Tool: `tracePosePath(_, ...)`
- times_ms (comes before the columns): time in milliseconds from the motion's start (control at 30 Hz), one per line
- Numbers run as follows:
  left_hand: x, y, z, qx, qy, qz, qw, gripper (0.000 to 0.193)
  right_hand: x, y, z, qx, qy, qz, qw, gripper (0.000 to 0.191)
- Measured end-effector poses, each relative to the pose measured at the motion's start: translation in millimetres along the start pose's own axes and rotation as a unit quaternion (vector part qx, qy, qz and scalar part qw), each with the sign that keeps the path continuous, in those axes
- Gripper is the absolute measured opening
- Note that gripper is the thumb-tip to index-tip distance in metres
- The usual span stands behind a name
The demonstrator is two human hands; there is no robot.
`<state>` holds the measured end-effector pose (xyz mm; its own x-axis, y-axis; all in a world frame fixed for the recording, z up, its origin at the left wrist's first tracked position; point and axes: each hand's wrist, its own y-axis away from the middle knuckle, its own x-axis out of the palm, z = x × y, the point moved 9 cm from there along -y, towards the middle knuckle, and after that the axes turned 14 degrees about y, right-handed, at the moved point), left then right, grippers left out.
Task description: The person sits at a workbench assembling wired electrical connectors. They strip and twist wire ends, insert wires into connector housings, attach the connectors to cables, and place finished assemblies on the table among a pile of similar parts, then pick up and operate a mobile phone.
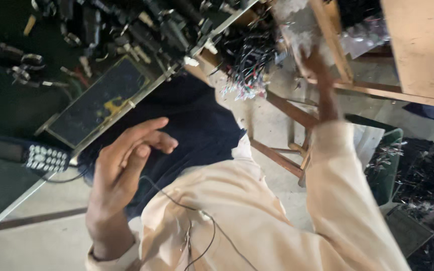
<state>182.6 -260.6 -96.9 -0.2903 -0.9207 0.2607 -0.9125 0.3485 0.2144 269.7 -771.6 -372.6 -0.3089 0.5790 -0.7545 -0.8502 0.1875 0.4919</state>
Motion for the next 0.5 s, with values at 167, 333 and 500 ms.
tracePosePath(167,-3.0,2.5,12.7,0.008,0.051,-0.013,0.999,0.035,-29.8,-49.4,24.2,-0.017,0.011,-0.014,1.0,0.027)
tracePosePath(333,-6.9,6.2,23.3,0.012,0.076,-0.017,0.997,0.035,-30.2,-41.0,38.5,-0.035,-0.008,0.04,0.999,0.025)
tracePosePath(500,-22.0,22.3,26.1,0.013,0.075,-0.024,0.997,0.033,-13.8,-12.5,36.5,-0.035,-0.018,0.095,0.995,0.023)
